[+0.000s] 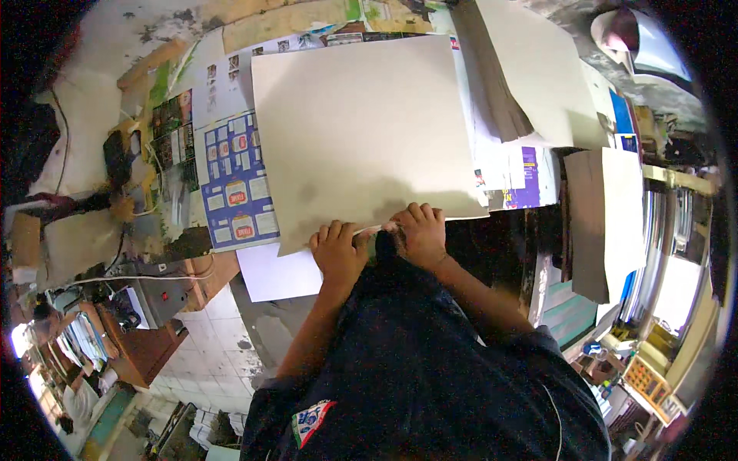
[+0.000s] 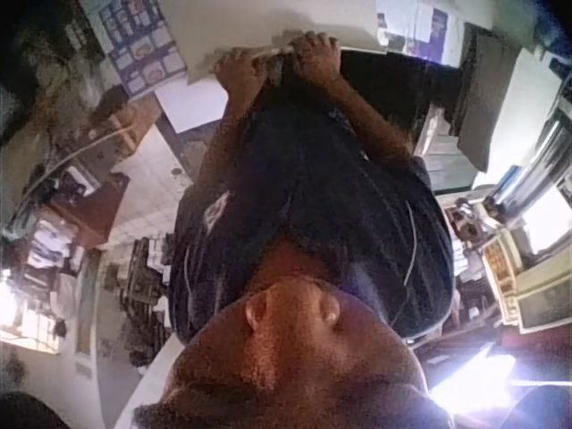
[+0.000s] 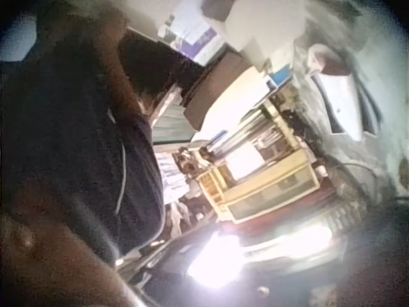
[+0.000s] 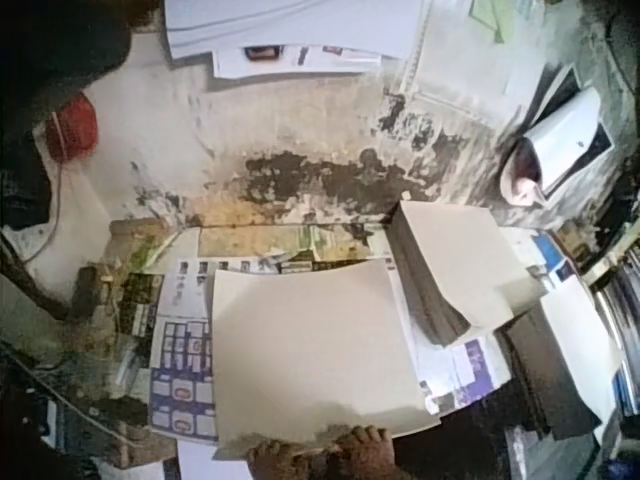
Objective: The person picks up large paper sheets, aligns them by hand, and stacks them onto existing piles of paper on a workbench.
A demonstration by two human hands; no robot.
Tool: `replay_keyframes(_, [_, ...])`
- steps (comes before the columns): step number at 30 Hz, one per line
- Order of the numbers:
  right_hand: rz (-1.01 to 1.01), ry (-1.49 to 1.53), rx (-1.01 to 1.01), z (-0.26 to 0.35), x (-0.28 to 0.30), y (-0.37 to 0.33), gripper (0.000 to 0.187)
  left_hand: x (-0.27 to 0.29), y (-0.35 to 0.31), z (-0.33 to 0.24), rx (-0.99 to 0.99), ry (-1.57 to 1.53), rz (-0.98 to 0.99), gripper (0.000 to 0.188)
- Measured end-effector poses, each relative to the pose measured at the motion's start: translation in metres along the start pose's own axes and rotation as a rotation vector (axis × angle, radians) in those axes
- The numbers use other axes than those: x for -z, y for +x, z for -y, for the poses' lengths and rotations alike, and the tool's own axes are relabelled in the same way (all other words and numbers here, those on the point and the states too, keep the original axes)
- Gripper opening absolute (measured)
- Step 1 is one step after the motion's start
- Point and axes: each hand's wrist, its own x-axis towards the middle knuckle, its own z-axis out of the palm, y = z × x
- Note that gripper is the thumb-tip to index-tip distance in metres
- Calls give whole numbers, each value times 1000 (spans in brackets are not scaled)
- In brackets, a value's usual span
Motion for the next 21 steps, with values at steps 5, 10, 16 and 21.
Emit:
replay_keyframes(5, [173, -9, -69, 3, 7, 22, 17, 5, 18, -1, 58, -4, 111, 29])
replay_keyframes(10, [-65, 64, -3, 12, 38, 4, 21, 38, 10, -14, 8, -47, 83, 32])
replay_keyframes(16, [-126, 198, -179, -40, 76, -14, 32, 61, -28, 34, 252, -53, -195, 52])
replay_keyframes(21, [-291, 96, -70, -68, 51, 64, 29, 41, -22, 108, 653, -296, 28, 64])
